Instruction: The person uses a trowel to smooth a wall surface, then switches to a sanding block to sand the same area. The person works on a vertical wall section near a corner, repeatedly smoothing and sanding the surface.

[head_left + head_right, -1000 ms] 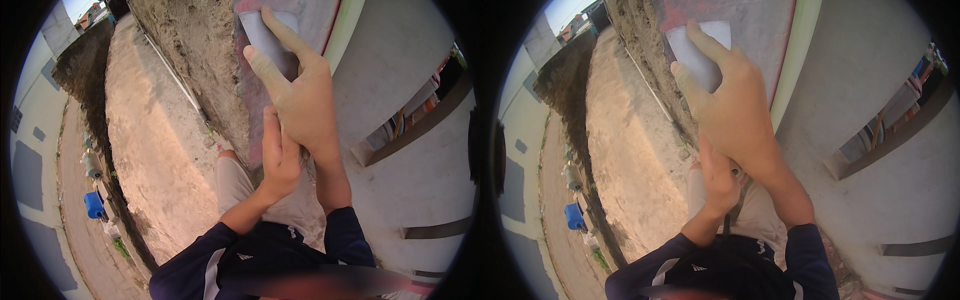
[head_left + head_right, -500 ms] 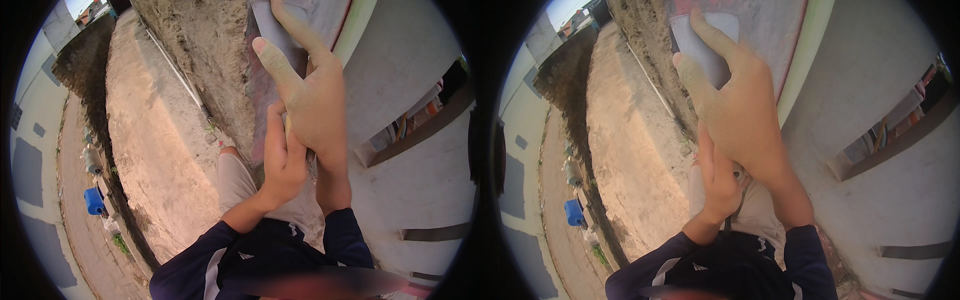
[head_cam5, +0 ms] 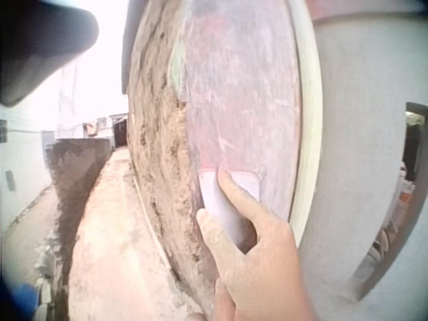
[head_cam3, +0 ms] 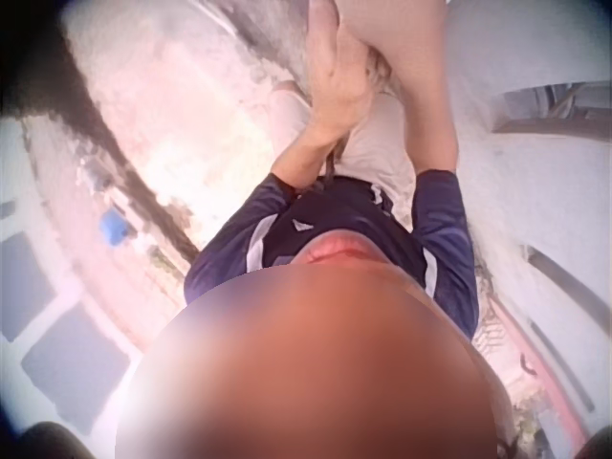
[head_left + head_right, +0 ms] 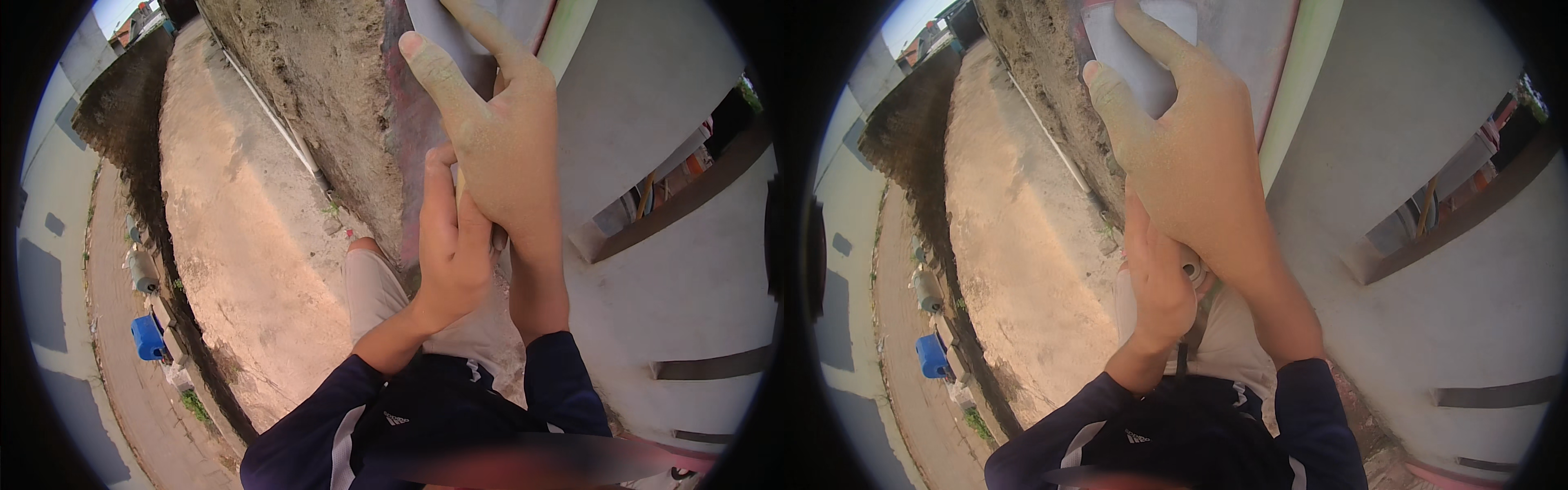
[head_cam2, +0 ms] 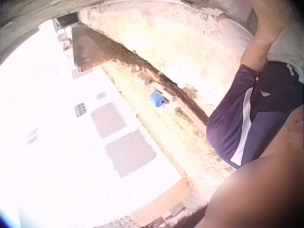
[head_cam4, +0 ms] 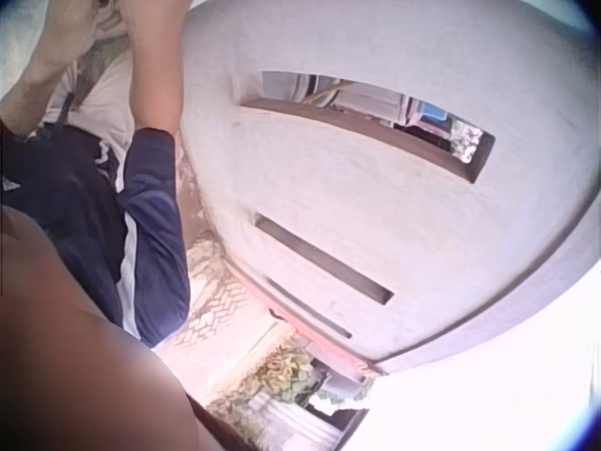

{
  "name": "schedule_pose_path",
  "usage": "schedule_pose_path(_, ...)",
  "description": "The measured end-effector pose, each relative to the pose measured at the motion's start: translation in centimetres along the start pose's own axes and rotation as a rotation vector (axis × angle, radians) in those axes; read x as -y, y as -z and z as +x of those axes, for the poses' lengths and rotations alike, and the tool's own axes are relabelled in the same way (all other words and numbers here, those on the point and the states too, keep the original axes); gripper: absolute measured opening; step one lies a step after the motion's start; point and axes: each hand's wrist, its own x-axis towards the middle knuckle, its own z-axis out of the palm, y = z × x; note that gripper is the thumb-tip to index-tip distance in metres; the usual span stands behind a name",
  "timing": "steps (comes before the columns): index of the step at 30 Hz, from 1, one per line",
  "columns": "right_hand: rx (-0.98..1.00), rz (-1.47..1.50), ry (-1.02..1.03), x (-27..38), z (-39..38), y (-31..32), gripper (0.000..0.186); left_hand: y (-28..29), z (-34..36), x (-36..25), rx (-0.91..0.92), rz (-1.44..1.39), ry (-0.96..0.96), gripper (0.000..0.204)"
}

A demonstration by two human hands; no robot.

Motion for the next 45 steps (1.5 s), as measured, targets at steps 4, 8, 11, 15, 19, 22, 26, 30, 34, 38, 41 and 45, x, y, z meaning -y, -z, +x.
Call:
schedule_pose_path(4, 0.005, -0.028, -0.004, 0.7, 0.2, 0.2, 0.055, -0.2, -0.2, 0.2, -0.029, 0.056, -0.067, 0.032)
schedule_pose_path(8, -0.005, 0.008, -0.056, 1.2, 0.4, 0.1, 0.055, -0.7, 0.1, -0.3, -0.037, 0.041, -0.056, 0.031)
schedule_pose_path(11, -0.009, -0.033, -0.007, 0.9, 0.5, 0.5, 0.053, -1.4, 0.2, -1.1, -0.03, -0.082, 0.023, 0.03)
schedule_pose_path(15, 0.04, -0.216, -0.07, 1.4, 1.0, 0.4, 0.053, -1.5, 0.6, -3.1, -0.016, -0.182, 0.116, 0.03)
schedule_pose_path(19, -0.034, -0.138, 0.001, 2.1, 1.8, 0.4, 0.056, -1.4, 1.7, -3.7, 0.027, -0.157, 0.126, 0.034)
schedule_pose_path(22, -0.032, -0.102, -0.003, 2.2, 1.9, 0.5, 0.056, -1.8, 1.6, -3.5, 0.053, -0.164, 0.119, 0.036)
schedule_pose_path(26, -0.016, -0.134, 0.021, 1.6, 1.5, 0.6, 0.056, -2.0, 1.0, -3.1, -0.003, -0.142, 0.107, 0.036)
schedule_pose_path(30, -0.049, -0.108, 0.093, 1.6, 1.4, 0.8, 0.056, -2.0, 1.3, -2.7, 0.052, -0.165, 0.106, 0.034)
schedule_pose_path(34, 0.005, -0.094, -0.041, 1.9, 1.6, 0.8, 0.056, -2.3, 1.4, -2.9, 0.017, -0.185, 0.075, 0.033)
schedule_pose_path(38, -0.024, -0.106, 0.011, 1.9, 2.3, 0.9, 0.055, -2.3, 2.1, -3.5, 0.034, -0.196, 0.076, 0.032)
schedule_pose_path(41, -0.031, -0.091, 0.043, 1.7, 2.9, 1.3, 0.054, -2.6, 2.9, -3.5, 0.054, -0.235, 0.103, 0.033)
schedule_pose_path(45, 0.029, -0.257, 0.124, 1.9, 2.7, 1.3, 0.055, -3.1, 1.8, -3.9, -0.03, -0.207, 0.125, 0.033)
